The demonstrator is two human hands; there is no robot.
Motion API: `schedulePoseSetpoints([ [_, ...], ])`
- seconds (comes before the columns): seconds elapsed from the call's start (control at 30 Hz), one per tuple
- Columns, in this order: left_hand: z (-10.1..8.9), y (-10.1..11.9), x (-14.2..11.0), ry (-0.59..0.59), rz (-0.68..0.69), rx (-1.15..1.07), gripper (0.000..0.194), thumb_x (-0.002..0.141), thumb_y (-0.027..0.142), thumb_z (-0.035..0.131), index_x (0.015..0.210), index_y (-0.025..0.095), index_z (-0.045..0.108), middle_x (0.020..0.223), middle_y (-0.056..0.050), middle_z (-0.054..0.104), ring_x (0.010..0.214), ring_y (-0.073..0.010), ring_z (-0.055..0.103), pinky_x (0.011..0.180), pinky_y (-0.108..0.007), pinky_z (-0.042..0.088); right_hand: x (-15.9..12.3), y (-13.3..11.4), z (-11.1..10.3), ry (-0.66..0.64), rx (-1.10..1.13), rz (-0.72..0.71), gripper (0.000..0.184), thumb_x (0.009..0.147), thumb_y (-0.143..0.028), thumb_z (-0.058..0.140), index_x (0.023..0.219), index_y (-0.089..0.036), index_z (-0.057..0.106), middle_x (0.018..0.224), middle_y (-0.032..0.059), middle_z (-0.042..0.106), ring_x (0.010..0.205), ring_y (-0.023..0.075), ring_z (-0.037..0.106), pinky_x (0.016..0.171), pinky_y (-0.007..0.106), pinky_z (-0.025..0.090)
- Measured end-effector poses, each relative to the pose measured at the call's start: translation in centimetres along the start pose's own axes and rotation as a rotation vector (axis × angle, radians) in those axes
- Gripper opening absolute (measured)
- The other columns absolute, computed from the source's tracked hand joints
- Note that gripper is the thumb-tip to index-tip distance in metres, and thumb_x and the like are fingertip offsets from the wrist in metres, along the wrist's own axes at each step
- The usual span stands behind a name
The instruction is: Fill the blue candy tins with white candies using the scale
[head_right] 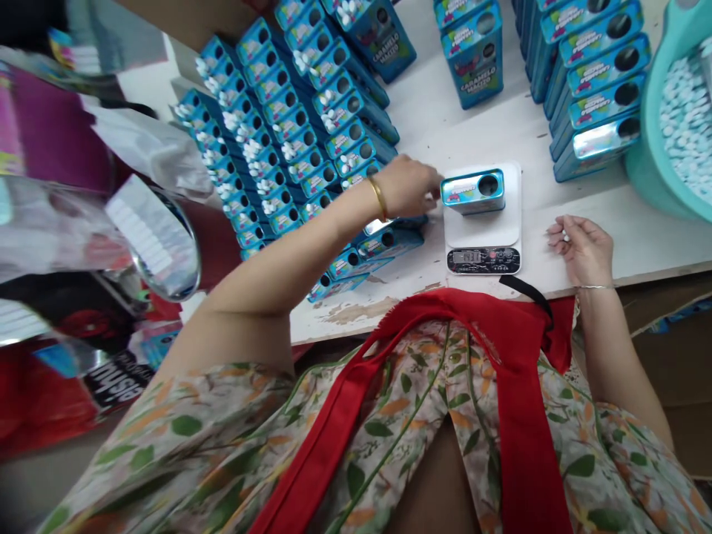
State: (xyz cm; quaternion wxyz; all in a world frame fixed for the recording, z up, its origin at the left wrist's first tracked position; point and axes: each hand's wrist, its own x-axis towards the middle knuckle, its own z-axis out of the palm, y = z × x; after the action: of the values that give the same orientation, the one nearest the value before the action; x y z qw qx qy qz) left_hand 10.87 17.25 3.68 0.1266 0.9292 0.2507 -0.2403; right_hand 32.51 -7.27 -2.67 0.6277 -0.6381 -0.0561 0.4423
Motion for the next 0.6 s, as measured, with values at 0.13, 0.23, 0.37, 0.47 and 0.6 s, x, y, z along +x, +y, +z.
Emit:
schedulePoseSetpoints([
  [0.13, 3.3, 2.7, -2.2, 0.072, -0.067, 0.087, 0.027, 0.095, 0.014, 0.048, 0.092, 0.015, 0.075, 0.094, -0.008, 0.075, 0.105, -0.0234, 0.066, 0.119, -0.052, 0.028, -0.2, -0.8, 0.4, 0.023, 0.073, 0.051, 0.004, 0.081, -0.01, 0.073, 0.078, -0.01, 0.071, 0.071, 0.0099, 0.07, 0.051, 0.0099, 0.061, 0.044, 0.015, 0.042],
  [0.23, 5.0, 3.5, -2.1, 0.148, -0.069, 0.1, 0.035, 0.098, 0.009, 0.04, 0.092, 0.013, 0.074, 0.092, -0.01, 0.075, 0.102, -0.0225, 0.066, 0.123, -0.053, 0.023, -0.4, -1.6, 0.5, 0.009, 0.09, 0.146, 0.015, 0.078, 0.003, 0.063, 0.08, -0.009, 0.072, 0.078, 0.0122, 0.072, 0.066, 0.0133, 0.07, 0.055, 0.016, 0.052],
  [0.37, 5.9, 3.9, -2.4, 0.163, -0.094, 0.092, 0.034, 0.096, 0.005, 0.039, 0.089, 0.011, 0.072, 0.091, -0.012, 0.075, 0.097, -0.0242, 0.068, 0.117, -0.049, 0.033, -0.9, -2.5, 0.5, 0.013, 0.019, 0.222, 0.021, 0.079, 0.007, 0.062, 0.08, -0.01, 0.073, 0.078, 0.0123, 0.073, 0.074, 0.0123, 0.072, 0.065, 0.015, 0.056],
  [0.47, 6.6, 4.0, -2.7, 0.227, -0.105, 0.074, 0.034, 0.097, 0.006, 0.037, 0.09, 0.011, 0.07, 0.089, -0.012, 0.073, 0.094, -0.0244, 0.068, 0.112, -0.047, 0.037, -1.8, -3.2, 1.1, -0.08, -0.05, 0.152, 0.011, 0.08, -0.002, 0.075, 0.082, -0.013, 0.073, 0.078, 0.0087, 0.072, 0.066, 0.0091, 0.067, 0.056, 0.014, 0.051],
  [0.6, 7.4, 3.9, -2.4, 0.263, -0.094, 0.042, 0.034, 0.098, 0.007, 0.036, 0.087, 0.012, 0.068, 0.084, -0.011, 0.071, 0.088, -0.0238, 0.066, 0.109, -0.046, 0.037, -3.3, -5.5, 3.9, -0.294, -0.238, -0.161, 0.012, 0.08, -0.02, 0.083, 0.085, -0.017, 0.073, 0.075, 0.0052, 0.07, 0.058, 0.0092, 0.06, 0.051, 0.021, 0.047],
])
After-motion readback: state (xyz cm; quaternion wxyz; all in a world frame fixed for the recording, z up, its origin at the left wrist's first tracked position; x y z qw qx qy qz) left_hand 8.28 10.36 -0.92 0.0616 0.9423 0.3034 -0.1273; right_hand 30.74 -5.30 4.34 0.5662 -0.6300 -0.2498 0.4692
